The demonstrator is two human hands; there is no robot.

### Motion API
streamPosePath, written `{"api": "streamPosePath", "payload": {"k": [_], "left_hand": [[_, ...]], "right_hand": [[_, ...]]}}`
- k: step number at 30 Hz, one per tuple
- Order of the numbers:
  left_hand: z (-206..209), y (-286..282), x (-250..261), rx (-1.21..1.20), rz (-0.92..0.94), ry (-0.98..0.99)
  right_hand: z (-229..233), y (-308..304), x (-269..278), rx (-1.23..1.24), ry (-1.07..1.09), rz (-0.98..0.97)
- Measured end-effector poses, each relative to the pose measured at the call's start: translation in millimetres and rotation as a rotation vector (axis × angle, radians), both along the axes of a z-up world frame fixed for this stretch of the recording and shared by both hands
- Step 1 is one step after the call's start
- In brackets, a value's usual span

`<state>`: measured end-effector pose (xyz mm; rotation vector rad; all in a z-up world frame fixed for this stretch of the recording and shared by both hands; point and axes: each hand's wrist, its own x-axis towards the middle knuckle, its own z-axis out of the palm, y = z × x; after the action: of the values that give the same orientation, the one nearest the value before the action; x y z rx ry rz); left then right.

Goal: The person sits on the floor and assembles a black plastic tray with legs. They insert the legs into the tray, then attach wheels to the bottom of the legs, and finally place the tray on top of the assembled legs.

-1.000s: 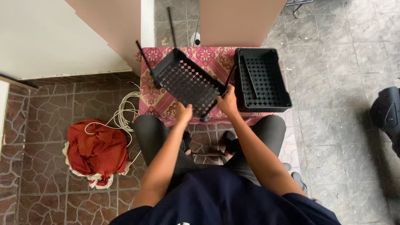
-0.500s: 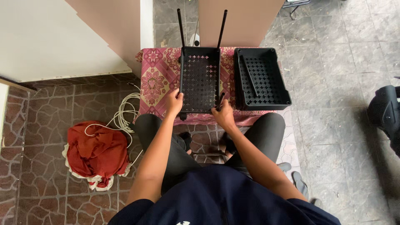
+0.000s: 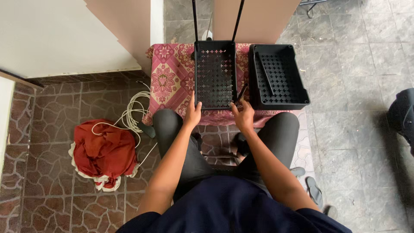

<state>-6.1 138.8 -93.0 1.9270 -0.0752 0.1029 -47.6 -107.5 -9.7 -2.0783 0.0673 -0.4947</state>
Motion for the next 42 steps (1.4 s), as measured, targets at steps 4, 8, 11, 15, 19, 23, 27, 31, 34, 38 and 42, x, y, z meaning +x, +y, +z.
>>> {"api": "streamPosePath", "payload": {"k": [4, 8, 11, 15, 19, 23, 27, 31, 34, 38, 42], "left_hand": [[5, -5, 6, 0.033, 0.01, -0.004], [35, -16, -2, 0.162, 0.079, 0.029], [65, -25, -10, 0.414, 0.093, -0.269], [88, -46, -19, 0.546, -0.072, -0.502], [95, -81, -30, 0.365, -0.273, -0.394], [97, -109, -23, 0.211, -0.352, -0.323], [95, -114, -5, 0.233, -0.36, -0.222], [89, -115, -7, 0.208, -0.334, -0.211], [87, -114, -10, 0.196, -0.282, -0.29], [96, -116, -10, 0.208, -0.281, -0.311], [98, -113, -13, 0.18, -0.316, -0.325]], "right_hand": [[4, -6, 5, 0.117, 0.151, 0.044], [15, -7, 9, 0.127, 0.28, 0.1], [28, -10, 8, 0.03, 0.231, 0.09], [38, -4, -4, -0.103, -0.124, -0.002], [40, -1, -8, -0.011, -0.219, 0.0], [40, -3, 0, 0.104, -0.236, -0.023], [46, -5, 8, 0.017, -0.237, -0.084], [51, -2, 6, 0.052, -0.202, -0.081], [49, 1, 1, 0.069, -0.243, -0.062], [48, -4, 3, 0.086, -0.244, -0.014], [37, -3, 1, 0.184, -0.205, 0.039]]}}
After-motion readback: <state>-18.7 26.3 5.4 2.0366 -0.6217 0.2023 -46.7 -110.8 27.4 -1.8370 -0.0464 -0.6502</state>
